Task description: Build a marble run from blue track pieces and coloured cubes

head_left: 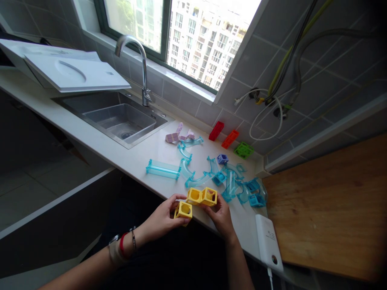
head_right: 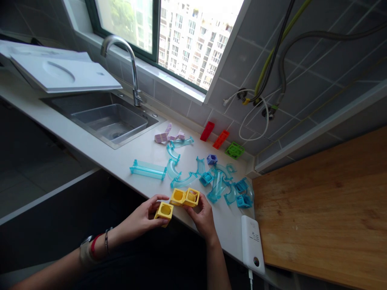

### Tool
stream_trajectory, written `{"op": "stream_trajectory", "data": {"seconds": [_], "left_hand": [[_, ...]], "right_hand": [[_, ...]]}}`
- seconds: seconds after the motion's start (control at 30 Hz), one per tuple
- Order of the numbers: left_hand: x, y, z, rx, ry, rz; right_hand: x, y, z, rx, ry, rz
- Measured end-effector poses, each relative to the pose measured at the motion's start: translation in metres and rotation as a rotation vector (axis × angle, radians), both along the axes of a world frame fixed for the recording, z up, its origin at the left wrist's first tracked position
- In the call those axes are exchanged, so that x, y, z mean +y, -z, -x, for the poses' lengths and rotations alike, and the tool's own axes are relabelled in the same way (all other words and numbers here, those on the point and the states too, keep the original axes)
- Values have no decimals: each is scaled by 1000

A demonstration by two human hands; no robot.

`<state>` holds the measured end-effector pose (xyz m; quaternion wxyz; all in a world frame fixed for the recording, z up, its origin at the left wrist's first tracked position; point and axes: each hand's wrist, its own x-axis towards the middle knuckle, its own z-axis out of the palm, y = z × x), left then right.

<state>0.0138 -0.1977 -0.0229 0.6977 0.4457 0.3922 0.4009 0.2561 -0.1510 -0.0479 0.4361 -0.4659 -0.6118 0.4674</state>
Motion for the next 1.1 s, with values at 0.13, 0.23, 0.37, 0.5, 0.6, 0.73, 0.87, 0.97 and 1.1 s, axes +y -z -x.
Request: {"op": "stream_trajectory", "data": {"seconds": [0.13, 0.23, 0.37, 0.5, 0.6, 0.73, 0.87, 0.97, 1.1], "left_hand": [[3, -8, 6, 34, -59, -30], [5, -12, 9, 21, -87, -24], [8, -14, 11, -31, -96, -60], [12, -20, 12, -116, -182, -75], [13, -31, 16, -250, -164, 97], [16, -41, 22, -440, -43, 304], [27, -38, 18, -500, -107, 318], [41, -35, 8, -363, -162, 95], [61, -32, -5, -35, -144, -413]], "right_hand": [[0, 2, 0, 6, -14, -1], [1, 4, 0, 22, -9, -4], [1, 5, 0, 25, -2, -2], [1, 4, 1, 13, 6, -3], [0, 2, 2, 16, 4, 3], [-1, 0, 3, 17, -4, 5], [-1, 1, 3, 11, 4, -7], [-1, 3, 2, 12, 12, -11], [-1, 4, 2, 10, 14, -4]]}}
